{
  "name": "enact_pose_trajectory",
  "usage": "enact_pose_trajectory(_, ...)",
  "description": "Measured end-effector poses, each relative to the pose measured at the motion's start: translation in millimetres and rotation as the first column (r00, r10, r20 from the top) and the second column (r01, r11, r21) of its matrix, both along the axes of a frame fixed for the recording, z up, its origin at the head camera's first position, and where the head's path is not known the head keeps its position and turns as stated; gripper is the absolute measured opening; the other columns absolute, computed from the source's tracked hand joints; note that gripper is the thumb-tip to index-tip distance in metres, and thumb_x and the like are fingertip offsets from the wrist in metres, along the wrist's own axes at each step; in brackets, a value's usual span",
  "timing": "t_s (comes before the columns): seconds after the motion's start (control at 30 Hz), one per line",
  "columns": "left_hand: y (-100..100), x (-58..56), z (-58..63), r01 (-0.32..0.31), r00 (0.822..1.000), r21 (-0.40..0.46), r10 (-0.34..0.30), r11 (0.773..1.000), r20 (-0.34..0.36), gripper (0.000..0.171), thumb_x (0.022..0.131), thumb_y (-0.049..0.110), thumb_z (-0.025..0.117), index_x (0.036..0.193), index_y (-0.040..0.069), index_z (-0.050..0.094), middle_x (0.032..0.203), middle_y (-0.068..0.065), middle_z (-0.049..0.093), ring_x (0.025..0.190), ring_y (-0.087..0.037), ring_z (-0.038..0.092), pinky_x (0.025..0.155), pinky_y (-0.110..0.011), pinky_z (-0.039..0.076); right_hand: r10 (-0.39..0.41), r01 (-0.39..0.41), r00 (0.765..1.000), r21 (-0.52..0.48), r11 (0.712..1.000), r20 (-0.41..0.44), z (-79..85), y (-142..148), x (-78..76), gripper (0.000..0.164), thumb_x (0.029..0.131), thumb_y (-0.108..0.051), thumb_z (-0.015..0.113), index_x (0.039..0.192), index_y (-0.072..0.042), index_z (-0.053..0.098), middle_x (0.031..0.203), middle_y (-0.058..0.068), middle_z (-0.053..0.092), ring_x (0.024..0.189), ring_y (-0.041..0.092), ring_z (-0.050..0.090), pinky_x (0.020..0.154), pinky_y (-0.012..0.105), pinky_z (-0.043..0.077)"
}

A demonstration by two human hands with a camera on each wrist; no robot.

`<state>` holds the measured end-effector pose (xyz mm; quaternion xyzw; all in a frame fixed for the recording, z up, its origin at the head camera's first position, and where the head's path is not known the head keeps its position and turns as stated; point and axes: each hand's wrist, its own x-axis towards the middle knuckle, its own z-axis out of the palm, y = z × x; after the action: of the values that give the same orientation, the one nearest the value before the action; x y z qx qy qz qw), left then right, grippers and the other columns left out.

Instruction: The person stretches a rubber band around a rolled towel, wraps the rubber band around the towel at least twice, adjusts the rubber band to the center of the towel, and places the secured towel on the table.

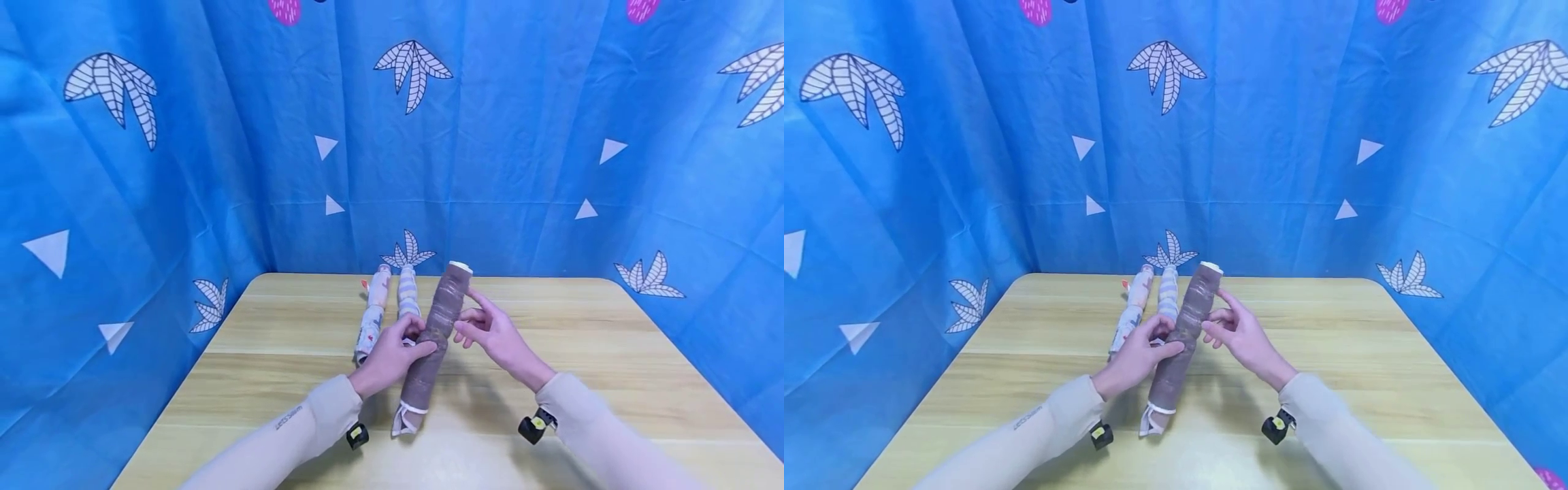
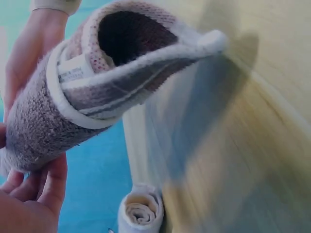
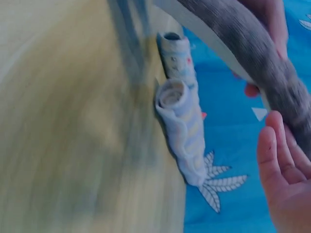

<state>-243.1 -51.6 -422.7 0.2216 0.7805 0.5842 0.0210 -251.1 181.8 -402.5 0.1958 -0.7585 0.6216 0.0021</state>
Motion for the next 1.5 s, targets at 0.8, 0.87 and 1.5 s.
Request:
enact_pose_trajectory(0.8,42.3,-29.6,-5.8,-0.13,0.989,-0.069,0.134,0.989,0.056,0.042,0.095,0.017,0.063,0.134,0.005,0.058,0.122,-0.011,0.066,0.111,-0.023,0.064,0.095,-0.039,0.052,-0.198,0.183,0.964,0.096,0.978,0.18,-22.2,-2.7,-39.9,0.076,0.091,-0.005,0.066,0.156,-0.003,0.028,0.089,0.011,0.067,0.059,0.02,0.059,0.062,0.033,0.054)
enact_pose_trajectory(0.87,39.5,-30.0,-3.7,-0.151,0.988,-0.097,0.154,0.984,0.028,0.041,0.093,0.016,0.063,0.133,0.005,0.058,0.124,-0.013,0.065,0.114,-0.026,0.063,0.098,-0.042,0.051,-0.198,0.18,0.962,0.109,0.978,0.188,-25.8,-1.3,-50.1,0.075,0.091,-0.006,0.065,0.156,-0.003,0.029,0.089,0.01,0.067,0.058,0.019,0.058,0.061,0.033,0.054)
enact_pose_trajectory(1.5,8.6,-16.9,-0.8,-0.21,0.963,-0.303,0.143,0.93,-0.227,0.022,0.088,0.014,0.064,0.108,0.007,0.067,0.112,-0.005,0.062,0.095,-0.024,0.06,0.081,-0.03,0.049,-0.205,0.132,0.939,0.259,0.957,0.277,-54.3,12.7,-116.3,0.07,0.092,-0.007,0.062,0.153,0.006,0.03,0.07,0.004,0.057,0.057,0.012,0.055,0.062,0.032,0.055)
